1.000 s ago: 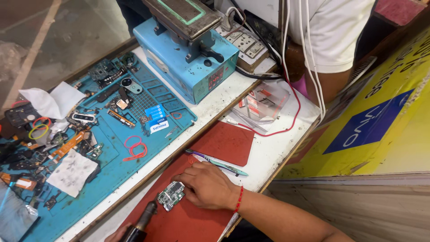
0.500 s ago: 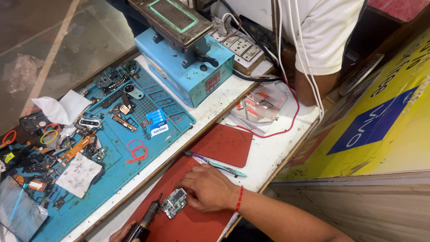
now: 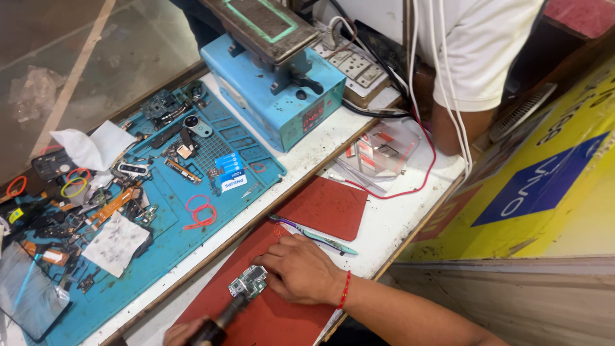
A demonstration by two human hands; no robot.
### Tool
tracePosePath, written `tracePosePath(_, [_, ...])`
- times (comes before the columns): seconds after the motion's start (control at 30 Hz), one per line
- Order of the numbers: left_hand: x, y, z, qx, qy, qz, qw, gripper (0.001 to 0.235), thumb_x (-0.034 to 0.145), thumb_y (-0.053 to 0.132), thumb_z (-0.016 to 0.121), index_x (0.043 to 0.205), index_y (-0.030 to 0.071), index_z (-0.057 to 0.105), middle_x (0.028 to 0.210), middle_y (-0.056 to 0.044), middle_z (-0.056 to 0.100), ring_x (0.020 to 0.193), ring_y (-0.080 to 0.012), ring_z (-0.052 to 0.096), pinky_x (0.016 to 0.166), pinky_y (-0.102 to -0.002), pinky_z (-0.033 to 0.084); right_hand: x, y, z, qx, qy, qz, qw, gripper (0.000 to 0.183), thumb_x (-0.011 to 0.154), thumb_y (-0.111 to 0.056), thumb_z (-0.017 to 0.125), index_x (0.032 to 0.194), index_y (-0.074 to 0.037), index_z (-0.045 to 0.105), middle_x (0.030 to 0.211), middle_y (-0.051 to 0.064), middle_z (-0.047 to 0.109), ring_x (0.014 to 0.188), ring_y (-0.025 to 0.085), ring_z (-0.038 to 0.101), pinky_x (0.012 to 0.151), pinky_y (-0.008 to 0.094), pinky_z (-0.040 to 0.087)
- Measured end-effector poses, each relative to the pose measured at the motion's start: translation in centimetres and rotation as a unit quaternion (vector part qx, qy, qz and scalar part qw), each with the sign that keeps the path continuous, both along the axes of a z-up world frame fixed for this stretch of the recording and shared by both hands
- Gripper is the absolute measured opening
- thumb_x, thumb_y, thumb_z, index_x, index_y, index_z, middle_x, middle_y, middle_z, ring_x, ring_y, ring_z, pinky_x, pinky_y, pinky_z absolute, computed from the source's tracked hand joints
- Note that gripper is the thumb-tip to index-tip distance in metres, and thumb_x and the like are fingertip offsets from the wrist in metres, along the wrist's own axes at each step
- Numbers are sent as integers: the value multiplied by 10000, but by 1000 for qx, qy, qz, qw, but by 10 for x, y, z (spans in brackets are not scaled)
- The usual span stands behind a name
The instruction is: The person cleans a small circuit board using a toothbrush and a hot air gun. They scrub the board's surface and then apply heat to it while holding it steady on a red mat.
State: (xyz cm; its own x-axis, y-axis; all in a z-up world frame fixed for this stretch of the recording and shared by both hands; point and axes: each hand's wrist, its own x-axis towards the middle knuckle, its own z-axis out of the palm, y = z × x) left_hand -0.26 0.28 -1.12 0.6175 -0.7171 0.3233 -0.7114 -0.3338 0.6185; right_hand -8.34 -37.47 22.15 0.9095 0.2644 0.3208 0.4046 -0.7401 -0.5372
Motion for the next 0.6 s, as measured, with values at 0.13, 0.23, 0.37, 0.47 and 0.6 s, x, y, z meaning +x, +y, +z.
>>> tracePosePath(0.13, [-18, 8, -14, -41, 131, 190, 972, 549, 802, 415, 772, 1141, -11, 701, 916, -190, 791, 835, -318, 795, 813, -405, 598, 1, 3, 5, 8, 43, -19, 999, 291, 812, -167, 708, 1096, -105, 725, 895, 47, 653, 909, 274, 607, 860, 407, 483])
tracePosePath(0.23, [-27, -2, -26, -98, -19, 109, 989, 493, 769, 447, 777, 1059, 51, 723, 882, -144, 793, 773, -235, 790, 751, -341, 621, 0, 7, 5, -2, 53, -24, 998, 305, 829, -154, 707, 1128, -101, 732, 880, 53, 641, 899, 280, 601, 843, 416, 478])
tracePosePath(0.37, [-49, -2, -30, -188, 56, 259, 946, 386, 891, 271, 660, 1181, 18, 677, 983, -175, 739, 876, -256, 748, 894, -373, 592, 2, 6, 4, -2, 29, -9, 1000, 336, 848, -142, 704, 1180, -103, 736, 886, 48, 634, 913, 279, 595, 866, 413, 481])
tracePosePath(0.47, [-35, -12, -5, -214, -5, 83, 973, 391, 874, 294, 707, 1148, 21, 648, 1031, -189, 741, 910, -255, 754, 885, -356, 571, 4, 7, 2, -2, 24, -7, 1000, 335, 844, -134, 702, 1176, -111, 742, 887, 43, 636, 917, 273, 597, 883, 416, 478])
tracePosePath(0.6, [-92, -62, 97, -297, 89, 252, 917, 281, 952, 207, 655, 1146, 3, 665, 1048, -162, 726, 911, -240, 705, 923, -370, 534, 7, 7, 0, -13, 11, 13, 1000, 323, 798, -132, 717, 1118, -105, 743, 884, 56, 639, 902, 277, 598, 853, 424, 468])
